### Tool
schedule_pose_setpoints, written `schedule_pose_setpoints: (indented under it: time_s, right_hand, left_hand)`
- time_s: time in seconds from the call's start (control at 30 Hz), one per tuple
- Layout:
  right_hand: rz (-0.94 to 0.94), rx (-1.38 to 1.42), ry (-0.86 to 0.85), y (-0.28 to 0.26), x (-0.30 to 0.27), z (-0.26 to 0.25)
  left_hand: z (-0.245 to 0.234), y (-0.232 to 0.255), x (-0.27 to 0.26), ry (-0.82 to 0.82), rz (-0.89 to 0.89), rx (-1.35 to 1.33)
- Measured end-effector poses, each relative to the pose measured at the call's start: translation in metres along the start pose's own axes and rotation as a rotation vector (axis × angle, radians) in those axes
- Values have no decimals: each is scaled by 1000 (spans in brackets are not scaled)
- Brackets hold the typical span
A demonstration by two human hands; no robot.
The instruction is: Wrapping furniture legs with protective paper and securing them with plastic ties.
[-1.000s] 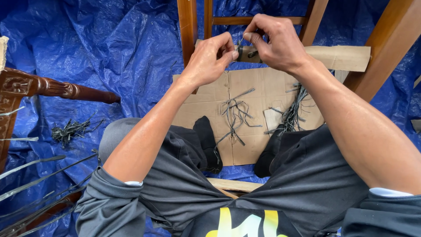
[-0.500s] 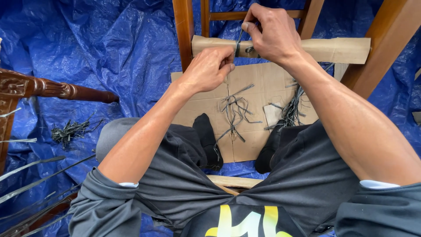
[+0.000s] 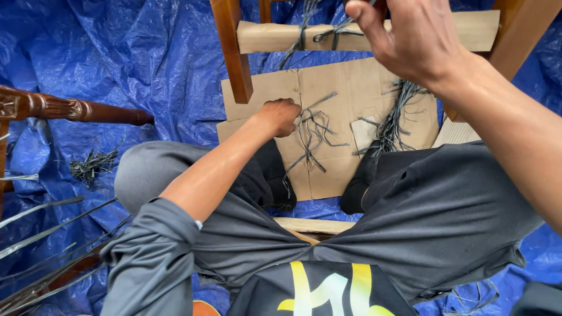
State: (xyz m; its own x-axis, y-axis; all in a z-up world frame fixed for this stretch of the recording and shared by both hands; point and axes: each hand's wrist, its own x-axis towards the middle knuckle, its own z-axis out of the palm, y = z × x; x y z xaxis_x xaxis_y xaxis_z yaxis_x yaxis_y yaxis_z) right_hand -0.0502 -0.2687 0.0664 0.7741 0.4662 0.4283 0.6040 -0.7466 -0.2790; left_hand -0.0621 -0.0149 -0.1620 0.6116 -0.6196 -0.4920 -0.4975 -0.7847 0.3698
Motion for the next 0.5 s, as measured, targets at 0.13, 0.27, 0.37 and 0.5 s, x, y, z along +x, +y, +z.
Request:
schedule_pose_setpoints:
  time_s: [0.13,0.27,0.37,0.5]
  right_hand:
    - [-165,62,69,4,-33,-19]
    - [-83,-22,54,13,-48,-35]
    - [-62,-5,89,23,-57,-42]
    - [-82,-39,95,31,-61,-42]
  left_hand:
    - [51,-13,34,-154,-213,-44]
    - [135,-32,65,-44,-361,-223]
    - [188,-41,78,108,-516,-411]
    - [208,-58,88,308,-528,-470]
